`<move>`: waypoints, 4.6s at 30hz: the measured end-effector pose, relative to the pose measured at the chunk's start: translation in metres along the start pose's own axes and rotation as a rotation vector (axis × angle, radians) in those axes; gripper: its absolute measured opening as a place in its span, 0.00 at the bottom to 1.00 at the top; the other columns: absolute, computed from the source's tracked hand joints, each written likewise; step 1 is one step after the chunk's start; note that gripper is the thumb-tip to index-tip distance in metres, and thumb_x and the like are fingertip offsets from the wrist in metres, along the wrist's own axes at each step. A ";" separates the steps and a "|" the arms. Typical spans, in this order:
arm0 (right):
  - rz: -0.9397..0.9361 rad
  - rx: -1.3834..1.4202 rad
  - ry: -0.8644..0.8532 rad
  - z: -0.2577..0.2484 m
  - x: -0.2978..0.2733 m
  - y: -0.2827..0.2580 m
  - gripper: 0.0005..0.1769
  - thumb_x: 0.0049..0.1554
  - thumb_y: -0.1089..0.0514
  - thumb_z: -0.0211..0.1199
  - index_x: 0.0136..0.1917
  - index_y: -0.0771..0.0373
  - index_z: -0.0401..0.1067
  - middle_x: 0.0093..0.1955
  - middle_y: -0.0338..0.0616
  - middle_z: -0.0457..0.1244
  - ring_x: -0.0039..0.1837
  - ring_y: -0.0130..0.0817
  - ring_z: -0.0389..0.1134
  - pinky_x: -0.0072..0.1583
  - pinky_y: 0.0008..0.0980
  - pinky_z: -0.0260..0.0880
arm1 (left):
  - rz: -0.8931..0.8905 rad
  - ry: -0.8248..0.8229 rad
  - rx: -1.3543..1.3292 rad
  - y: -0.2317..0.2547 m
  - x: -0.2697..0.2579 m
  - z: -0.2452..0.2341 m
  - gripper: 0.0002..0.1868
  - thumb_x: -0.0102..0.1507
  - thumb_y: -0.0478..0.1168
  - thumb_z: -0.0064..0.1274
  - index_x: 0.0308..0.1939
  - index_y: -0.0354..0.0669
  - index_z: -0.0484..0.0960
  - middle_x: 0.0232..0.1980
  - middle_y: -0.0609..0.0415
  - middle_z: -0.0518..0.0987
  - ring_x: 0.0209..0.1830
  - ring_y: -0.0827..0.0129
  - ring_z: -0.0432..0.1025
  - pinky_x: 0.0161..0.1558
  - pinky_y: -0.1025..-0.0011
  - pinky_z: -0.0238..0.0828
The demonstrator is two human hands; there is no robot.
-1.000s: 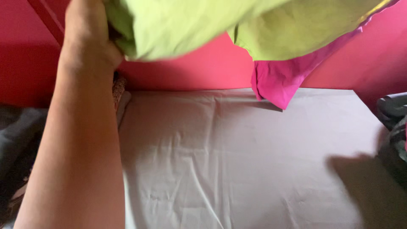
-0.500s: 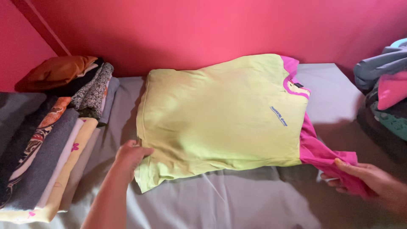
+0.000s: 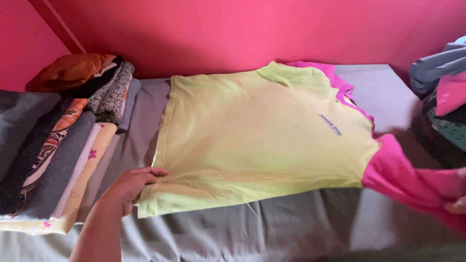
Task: The person folds a dark gray garment, a yellow and pink t-shirt, and a gray button-up shirt on a bed. Each item is smoothed, folded into a compact rectangle, and placed on a growing stack.
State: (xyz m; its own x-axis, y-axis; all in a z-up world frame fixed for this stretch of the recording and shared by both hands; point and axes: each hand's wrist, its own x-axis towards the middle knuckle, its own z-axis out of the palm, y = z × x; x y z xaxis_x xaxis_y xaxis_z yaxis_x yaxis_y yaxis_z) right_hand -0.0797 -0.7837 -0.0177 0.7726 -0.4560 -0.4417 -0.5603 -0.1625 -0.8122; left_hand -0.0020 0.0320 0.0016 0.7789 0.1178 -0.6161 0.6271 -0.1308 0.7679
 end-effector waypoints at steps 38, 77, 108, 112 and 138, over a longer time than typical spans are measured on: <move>0.216 -0.215 -0.319 0.094 -0.044 0.060 0.32 0.47 0.63 0.75 0.64 0.70 0.74 0.51 0.57 0.73 0.49 0.46 0.78 0.56 0.46 0.76 | 0.161 0.342 0.218 -0.057 -0.041 0.028 0.49 0.53 0.35 0.68 0.77 0.64 0.66 0.43 0.49 0.87 0.40 0.65 0.80 0.40 0.62 0.77; -0.500 -0.253 0.295 0.084 0.087 0.001 0.15 0.70 0.50 0.61 0.63 0.61 0.76 0.39 0.36 0.62 0.35 0.24 0.57 0.34 0.33 0.55 | 0.490 0.087 -0.077 0.045 0.083 0.031 0.21 0.63 0.44 0.59 0.57 0.38 0.84 0.45 0.56 0.84 0.39 0.74 0.76 0.43 0.71 0.75; -0.309 -0.329 0.035 0.058 0.040 0.056 0.16 0.61 0.50 0.66 0.55 0.63 0.82 0.44 0.47 0.70 0.45 0.33 0.66 0.49 0.35 0.65 | 0.773 0.174 0.617 0.073 0.054 0.310 0.09 0.59 0.43 0.53 0.34 0.46 0.86 0.39 0.44 0.84 0.42 0.48 0.78 0.46 0.53 0.76; -0.240 -0.263 0.119 0.050 0.017 0.050 0.17 0.54 0.54 0.69 0.52 0.68 0.81 0.46 0.51 0.73 0.46 0.36 0.72 0.52 0.33 0.68 | 0.853 0.019 0.767 0.093 0.025 0.402 0.18 0.54 0.43 0.59 0.47 0.42 0.81 0.51 0.44 0.77 0.54 0.50 0.72 0.55 0.56 0.71; -0.357 -0.241 0.112 0.026 0.007 0.061 0.11 0.51 0.59 0.71 0.46 0.64 0.77 0.41 0.42 0.69 0.43 0.32 0.69 0.47 0.32 0.69 | 1.040 -0.040 0.869 0.045 -0.009 0.483 0.38 0.61 0.55 0.52 0.75 0.56 0.61 0.79 0.49 0.56 0.78 0.51 0.50 0.76 0.54 0.39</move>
State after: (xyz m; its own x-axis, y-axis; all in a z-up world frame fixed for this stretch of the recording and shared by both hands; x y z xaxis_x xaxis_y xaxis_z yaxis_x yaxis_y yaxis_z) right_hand -0.1004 -0.7738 -0.0803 0.9006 -0.4242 -0.0951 -0.3284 -0.5205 -0.7882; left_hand 0.0236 -0.4509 -0.0429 0.8825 -0.4418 0.1610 -0.4552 -0.7167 0.5283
